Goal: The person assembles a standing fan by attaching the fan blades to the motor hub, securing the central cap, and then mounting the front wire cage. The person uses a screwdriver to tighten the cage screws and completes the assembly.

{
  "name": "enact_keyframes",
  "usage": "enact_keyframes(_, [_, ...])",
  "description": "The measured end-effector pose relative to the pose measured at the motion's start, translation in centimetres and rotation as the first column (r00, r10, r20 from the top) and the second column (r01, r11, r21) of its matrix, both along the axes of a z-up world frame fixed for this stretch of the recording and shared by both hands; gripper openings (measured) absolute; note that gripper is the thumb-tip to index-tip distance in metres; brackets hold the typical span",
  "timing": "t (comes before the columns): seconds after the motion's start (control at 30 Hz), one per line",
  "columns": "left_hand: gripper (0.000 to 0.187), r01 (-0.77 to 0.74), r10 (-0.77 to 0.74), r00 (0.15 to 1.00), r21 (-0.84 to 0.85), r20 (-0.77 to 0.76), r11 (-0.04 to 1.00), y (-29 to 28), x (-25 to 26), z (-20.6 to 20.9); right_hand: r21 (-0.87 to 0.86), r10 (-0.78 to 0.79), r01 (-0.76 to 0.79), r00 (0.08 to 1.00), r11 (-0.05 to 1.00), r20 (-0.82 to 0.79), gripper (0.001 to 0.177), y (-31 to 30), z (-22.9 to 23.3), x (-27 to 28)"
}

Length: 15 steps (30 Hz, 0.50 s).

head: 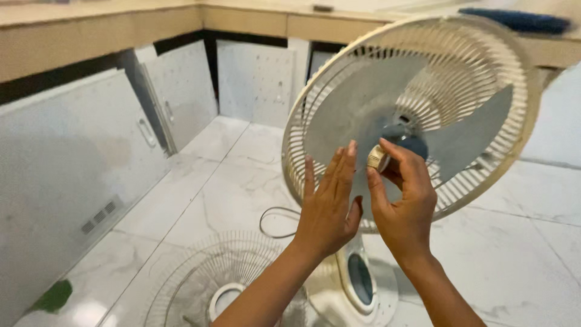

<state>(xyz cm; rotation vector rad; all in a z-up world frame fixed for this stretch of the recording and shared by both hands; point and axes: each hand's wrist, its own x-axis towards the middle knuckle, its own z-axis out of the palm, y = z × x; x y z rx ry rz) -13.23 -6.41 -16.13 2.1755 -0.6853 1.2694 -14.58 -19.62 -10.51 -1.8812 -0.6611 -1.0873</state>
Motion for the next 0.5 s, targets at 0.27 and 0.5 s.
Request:
enact_keyframes(0.27, [0.091,-0.199,0.192,0.980,0.188,0.053,0.962,-2.7,2.2,4.0,0.229,-0.080,0.105,0.990,0.968,-0.116,0.039,-4.6,-0.9,3.0])
enact_keyframes(0.5, [0.078,-0.298,0.246,0.948,0.296,0.201,0.908,-4.6,4.4,3.2,0.189,-0.152,0.164,0.986,0.968,-0.075,0.038,-3.9,-2.2,4.0])
